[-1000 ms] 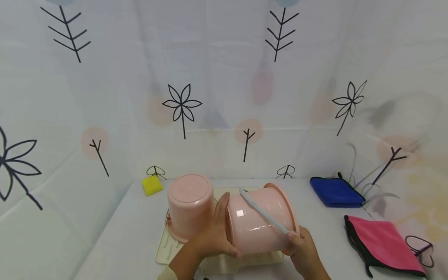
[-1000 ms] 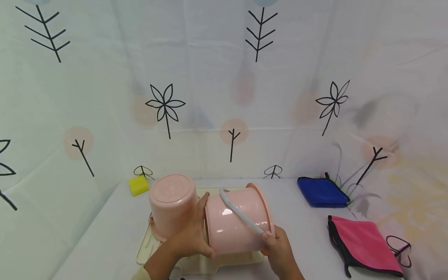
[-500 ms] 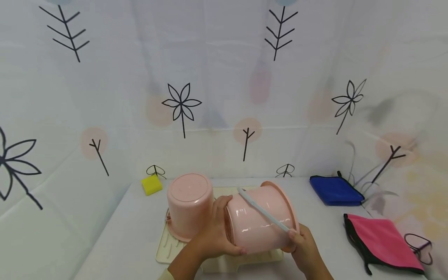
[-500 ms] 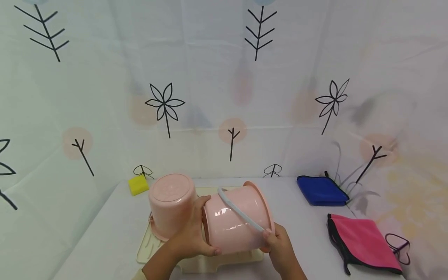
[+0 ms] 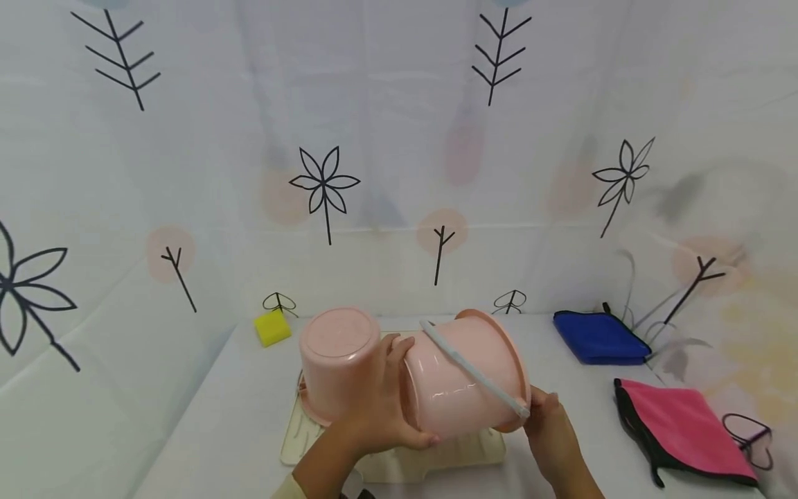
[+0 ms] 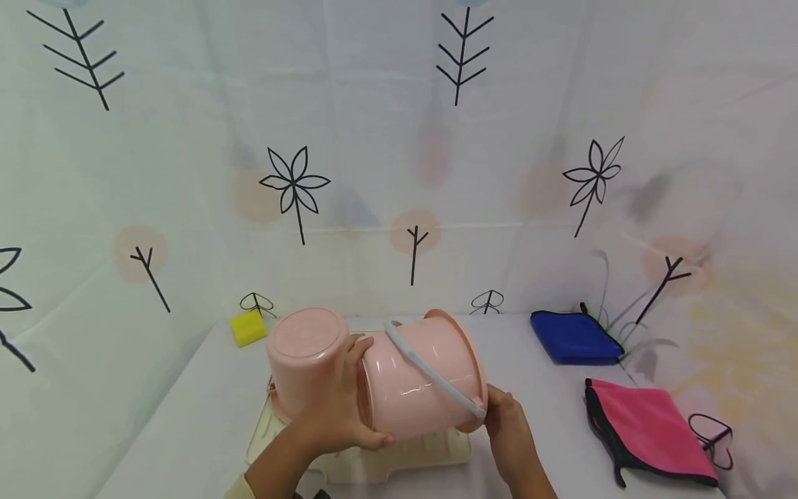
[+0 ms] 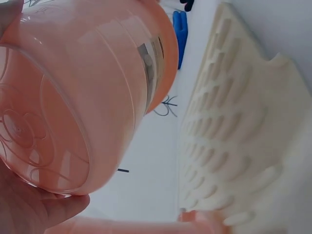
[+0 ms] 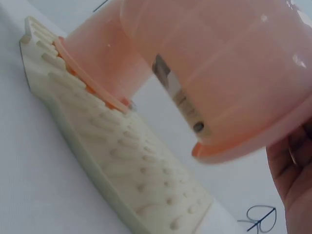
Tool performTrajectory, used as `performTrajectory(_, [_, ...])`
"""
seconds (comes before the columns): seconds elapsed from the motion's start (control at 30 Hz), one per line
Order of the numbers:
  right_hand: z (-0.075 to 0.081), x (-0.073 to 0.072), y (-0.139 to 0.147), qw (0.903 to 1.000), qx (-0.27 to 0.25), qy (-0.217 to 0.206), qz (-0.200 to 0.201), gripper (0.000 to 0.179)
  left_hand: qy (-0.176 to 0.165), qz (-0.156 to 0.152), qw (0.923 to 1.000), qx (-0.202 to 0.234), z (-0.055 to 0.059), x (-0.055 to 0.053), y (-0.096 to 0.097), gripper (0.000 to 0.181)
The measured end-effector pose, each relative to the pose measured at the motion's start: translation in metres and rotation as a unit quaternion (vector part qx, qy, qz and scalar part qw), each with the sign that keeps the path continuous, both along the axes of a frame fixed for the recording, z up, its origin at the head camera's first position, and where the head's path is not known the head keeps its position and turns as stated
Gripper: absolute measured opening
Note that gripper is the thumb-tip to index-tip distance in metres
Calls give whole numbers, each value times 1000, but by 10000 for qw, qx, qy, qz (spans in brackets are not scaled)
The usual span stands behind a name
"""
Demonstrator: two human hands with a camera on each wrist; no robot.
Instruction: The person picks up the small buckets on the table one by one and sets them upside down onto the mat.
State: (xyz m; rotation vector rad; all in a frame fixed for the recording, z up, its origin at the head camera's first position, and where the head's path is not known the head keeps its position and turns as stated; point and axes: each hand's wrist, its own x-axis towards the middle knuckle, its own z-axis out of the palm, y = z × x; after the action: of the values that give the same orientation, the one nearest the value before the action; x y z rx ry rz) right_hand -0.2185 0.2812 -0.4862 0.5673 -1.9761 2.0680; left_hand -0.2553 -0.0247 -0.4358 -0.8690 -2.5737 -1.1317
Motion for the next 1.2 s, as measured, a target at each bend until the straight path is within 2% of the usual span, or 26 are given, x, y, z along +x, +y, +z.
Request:
performTrajectory(0.07, [-2,-1,4,9974,309,-282,-584,81,256,14,9996,-80,6,-3,-1,142])
performTrajectory(0.13, [-4,-3,6,9866,782,-820,-1171,77,391,46,9991,-174,11,-5,-2,142])
performTrajectory(0.17, [-6,-4,7,9767,1093,-1131,-1460,71,418,53,9989,-215,14,-7,-3,142])
performTrajectory(0.23, [-10,-7,9,9494,1912,-1691,-1831,52,469,42,9985,-269,19,-9,-6,142])
performTrajectory(0.27, [-13,-8,9,9350,2370,-1874,-1858,43,483,34,9983,-315,21,-10,-7,142])
performTrajectory(0.33, [-20,-9,9,9094,3233,-1973,-1716,28,504,-21,9981,-353,26,-11,-10,142])
performTrajectory(0.4, [-25,-10,9,8936,3769,-1980,-1423,29,457,-176,9985,-259,30,-13,-13,140])
performTrajectory(0.5, [-29,-8,9,8921,3936,-1982,-1002,44,274,-362,9989,-145,37,-15,-18,139])
performTrajectory(0.53, [-30,-8,9,8946,3894,-1991,-914,49,172,-413,9989,-106,40,-16,-19,139])
performTrajectory(0.6, [-33,-6,10,8931,3941,-2015,-801,59,33,-457,9989,-95,44,-17,-22,139])
performTrajectory(0.7, [-37,-4,10,8792,4255,-2041,-659,77,-84,-475,9987,-139,50,-20,-25,139])
performTrajectory(0.87, [-40,-2,6,8444,4860,-2181,-578,102,-65,-438,9988,-213,57,-27,-26,138])
performTrajectory(1.07, [-37,-5,2,8137,5323,-2190,-810,95,-43,-510,9984,-236,67,-40,-26,137])
performTrajectory(1.2, [-39,-10,3,8066,5367,-2335,-821,92,-71,-518,9979,-372,74,-46,-25,135])
